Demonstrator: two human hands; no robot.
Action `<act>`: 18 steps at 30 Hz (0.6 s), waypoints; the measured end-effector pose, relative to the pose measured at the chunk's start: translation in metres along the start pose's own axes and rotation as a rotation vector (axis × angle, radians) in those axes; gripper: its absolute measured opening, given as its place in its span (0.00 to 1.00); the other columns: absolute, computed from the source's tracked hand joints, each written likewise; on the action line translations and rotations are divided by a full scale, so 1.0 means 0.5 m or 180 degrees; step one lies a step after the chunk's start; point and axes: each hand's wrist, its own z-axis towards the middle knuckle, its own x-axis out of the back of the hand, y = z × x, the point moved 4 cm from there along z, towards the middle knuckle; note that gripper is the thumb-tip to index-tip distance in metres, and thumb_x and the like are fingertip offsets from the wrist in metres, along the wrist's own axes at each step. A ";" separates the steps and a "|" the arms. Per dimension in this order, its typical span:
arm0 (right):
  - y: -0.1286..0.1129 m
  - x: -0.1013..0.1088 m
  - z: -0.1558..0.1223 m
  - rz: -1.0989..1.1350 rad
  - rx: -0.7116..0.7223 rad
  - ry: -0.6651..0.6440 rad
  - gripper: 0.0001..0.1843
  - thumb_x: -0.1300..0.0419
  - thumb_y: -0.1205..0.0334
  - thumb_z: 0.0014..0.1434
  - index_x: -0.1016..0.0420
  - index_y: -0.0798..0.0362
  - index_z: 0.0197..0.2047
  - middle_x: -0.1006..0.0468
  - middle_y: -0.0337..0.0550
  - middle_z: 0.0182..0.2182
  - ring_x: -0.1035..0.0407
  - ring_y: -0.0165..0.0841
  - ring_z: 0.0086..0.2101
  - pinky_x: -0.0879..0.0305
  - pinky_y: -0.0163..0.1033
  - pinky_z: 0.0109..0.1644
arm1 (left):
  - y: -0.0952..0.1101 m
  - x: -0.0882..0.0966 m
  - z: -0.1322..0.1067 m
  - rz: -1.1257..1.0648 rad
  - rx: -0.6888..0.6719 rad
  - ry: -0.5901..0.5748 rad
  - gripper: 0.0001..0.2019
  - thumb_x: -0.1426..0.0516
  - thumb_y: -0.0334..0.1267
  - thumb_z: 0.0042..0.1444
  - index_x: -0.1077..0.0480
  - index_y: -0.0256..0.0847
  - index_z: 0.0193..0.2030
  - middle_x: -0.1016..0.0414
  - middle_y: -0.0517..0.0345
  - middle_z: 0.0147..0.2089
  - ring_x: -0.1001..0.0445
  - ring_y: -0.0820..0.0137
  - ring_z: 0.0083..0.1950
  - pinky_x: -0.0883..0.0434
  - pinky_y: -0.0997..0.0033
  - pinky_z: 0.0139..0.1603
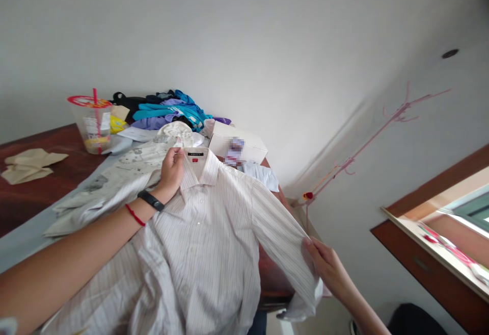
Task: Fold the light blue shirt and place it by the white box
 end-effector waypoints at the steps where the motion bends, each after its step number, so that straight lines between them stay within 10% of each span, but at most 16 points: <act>1: -0.001 -0.001 0.000 0.0013 0.0018 -0.0077 0.32 0.45 0.31 0.63 0.25 0.54 0.30 0.28 0.42 0.26 0.36 0.36 0.31 0.38 0.36 0.34 | -0.001 0.000 0.000 0.0004 0.0003 -0.0008 0.10 0.46 0.46 0.67 0.31 0.43 0.42 0.28 0.59 0.36 0.29 0.65 0.39 0.32 0.66 0.45; 12: 0.027 0.022 -0.021 -0.0122 -0.0136 -0.0773 0.35 0.46 0.27 0.60 0.34 0.53 0.24 0.40 0.38 0.22 0.45 0.32 0.27 0.44 0.35 0.31 | 0.007 -0.002 -0.005 -0.0003 -0.0051 -0.0074 0.11 0.47 0.47 0.68 0.31 0.43 0.43 0.25 0.56 0.39 0.27 0.64 0.43 0.32 0.66 0.47; 18: 0.022 0.046 -0.039 -0.0491 -0.0117 -0.0403 0.35 0.47 0.27 0.60 0.34 0.52 0.25 0.38 0.38 0.22 0.43 0.33 0.28 0.44 0.35 0.30 | 0.018 -0.004 -0.008 0.0002 -0.0182 -0.0104 0.12 0.47 0.48 0.67 0.31 0.43 0.43 0.25 0.55 0.40 0.27 0.61 0.45 0.32 0.62 0.50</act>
